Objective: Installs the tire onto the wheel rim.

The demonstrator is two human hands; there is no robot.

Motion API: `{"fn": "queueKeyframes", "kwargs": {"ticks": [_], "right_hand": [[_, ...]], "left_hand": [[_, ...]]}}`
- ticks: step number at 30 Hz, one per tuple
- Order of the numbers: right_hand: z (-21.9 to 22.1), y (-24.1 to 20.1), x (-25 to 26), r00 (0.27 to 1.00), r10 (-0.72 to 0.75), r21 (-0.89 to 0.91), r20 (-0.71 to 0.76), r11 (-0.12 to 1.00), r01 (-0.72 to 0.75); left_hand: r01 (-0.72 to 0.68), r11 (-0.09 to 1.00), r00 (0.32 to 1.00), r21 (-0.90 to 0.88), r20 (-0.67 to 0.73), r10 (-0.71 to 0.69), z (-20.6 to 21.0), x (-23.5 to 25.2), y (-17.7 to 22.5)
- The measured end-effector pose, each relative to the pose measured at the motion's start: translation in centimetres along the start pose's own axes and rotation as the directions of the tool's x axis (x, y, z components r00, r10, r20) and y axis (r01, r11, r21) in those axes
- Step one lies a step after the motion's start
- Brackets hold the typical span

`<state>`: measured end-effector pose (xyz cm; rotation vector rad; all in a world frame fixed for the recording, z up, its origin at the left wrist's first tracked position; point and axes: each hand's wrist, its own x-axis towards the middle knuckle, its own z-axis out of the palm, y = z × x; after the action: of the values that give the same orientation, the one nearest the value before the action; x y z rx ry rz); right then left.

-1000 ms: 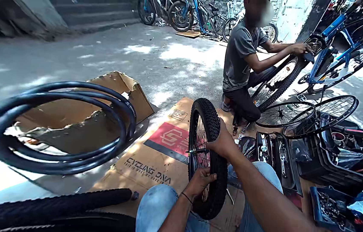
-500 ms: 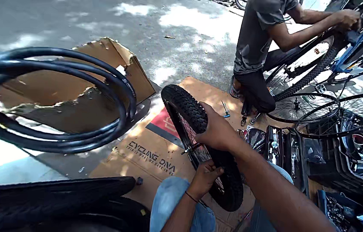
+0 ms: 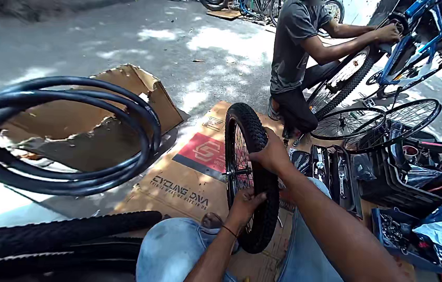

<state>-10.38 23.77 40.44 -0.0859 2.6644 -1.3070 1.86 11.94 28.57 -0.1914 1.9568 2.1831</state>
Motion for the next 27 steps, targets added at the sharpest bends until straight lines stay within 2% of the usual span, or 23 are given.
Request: {"fn": "queueKeyframes", "kwargs": {"ticks": [6,10,13,18,20,22,24,26,27], "right_hand": [[-2.1,6.0,-2.6,0.982,-0.188,0.354,0.018,0.92,0.17],[-3.9,7.5,-2.9,0.971,-0.228,0.471,0.075,0.866,0.167],[-3.3,9.6,-1.4,0.971,-0.206,0.531,0.122,0.84,0.112],[1.4,15.5,5.3,0.955,-0.107,0.606,0.277,0.79,-0.088],[1.5,17.2,9.0,0.953,-0.055,0.582,0.297,0.802,-0.136],[1.4,19.0,12.8,0.963,0.014,0.49,0.27,0.859,-0.15],[1.8,21.2,15.0,0.975,0.078,0.254,0.209,0.958,-0.131],[1.8,22.1,15.8,0.974,0.045,-0.028,0.223,0.999,-0.04],[1.2,21.9,14.8,0.973,0.028,-0.052,0.228,0.998,-0.017]], "left_hand": [[0.015,0.989,0.997,0.15,0.074,-0.026,3.9,-1.0,-2.4],[0.047,0.959,0.993,0.281,-0.115,-0.015,7.5,-1.8,-3.5],[0.115,0.907,0.983,0.405,-0.179,-0.044,8.0,-1.8,-3.5],[0.312,0.815,0.947,0.489,-0.224,-0.228,7.0,2.7,-5.6],[0.33,0.801,0.943,0.499,-0.215,-0.255,7.2,6.6,-5.9],[0.347,0.783,0.938,0.516,-0.18,-0.296,7.8,10.9,-6.9],[0.382,0.742,0.92,0.55,-0.155,-0.359,8.8,14.4,-8.3],[0.411,0.704,0.905,0.58,-0.17,-0.389,9.1,17.5,-8.7],[0.417,0.687,0.901,0.595,-0.174,-0.396,9.1,18.3,-8.8]]}}
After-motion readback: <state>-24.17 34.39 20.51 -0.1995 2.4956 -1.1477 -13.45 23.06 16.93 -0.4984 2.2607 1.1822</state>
